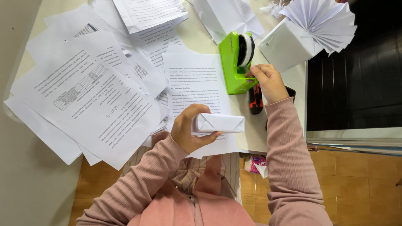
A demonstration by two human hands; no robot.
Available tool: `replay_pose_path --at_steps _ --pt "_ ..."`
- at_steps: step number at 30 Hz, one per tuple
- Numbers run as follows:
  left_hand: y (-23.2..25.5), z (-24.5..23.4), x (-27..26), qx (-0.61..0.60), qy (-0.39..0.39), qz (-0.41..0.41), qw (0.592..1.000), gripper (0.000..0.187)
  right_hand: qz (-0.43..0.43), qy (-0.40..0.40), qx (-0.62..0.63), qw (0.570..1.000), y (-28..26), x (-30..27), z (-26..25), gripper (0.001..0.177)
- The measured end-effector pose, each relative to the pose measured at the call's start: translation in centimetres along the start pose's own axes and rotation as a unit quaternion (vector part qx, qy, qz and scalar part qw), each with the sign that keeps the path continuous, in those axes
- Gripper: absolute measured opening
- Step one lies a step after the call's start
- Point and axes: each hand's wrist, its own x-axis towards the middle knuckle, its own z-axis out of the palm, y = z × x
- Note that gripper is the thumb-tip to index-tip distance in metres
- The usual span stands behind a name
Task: The person is folding a piece of paper into a small box or envelope shape on a table.
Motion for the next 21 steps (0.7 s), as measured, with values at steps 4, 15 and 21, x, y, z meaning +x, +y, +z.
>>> replay_pose_path --at_steps 4,15,21 --pt "0.1 -0.4 0.1 0.025 -0.022 0.025 0.999 0.047 -0.036 -0.011 0.038 0.999 0.1 -0.4 0.7 0.022" --pt "-0.1 -0.4 0.2 0.01 -0.016 0.021 1.0 0.042 -0.09 -0.01 0.01 0.996 -0.3 -1.4 -0.6 0.024" --pt "0.3 -0.6 0.5 0.005 -0.027 0.02 0.999 0.042 -0.066 0.003 0.052 0.996 -2.6 -4.2 -1.2 0.029"
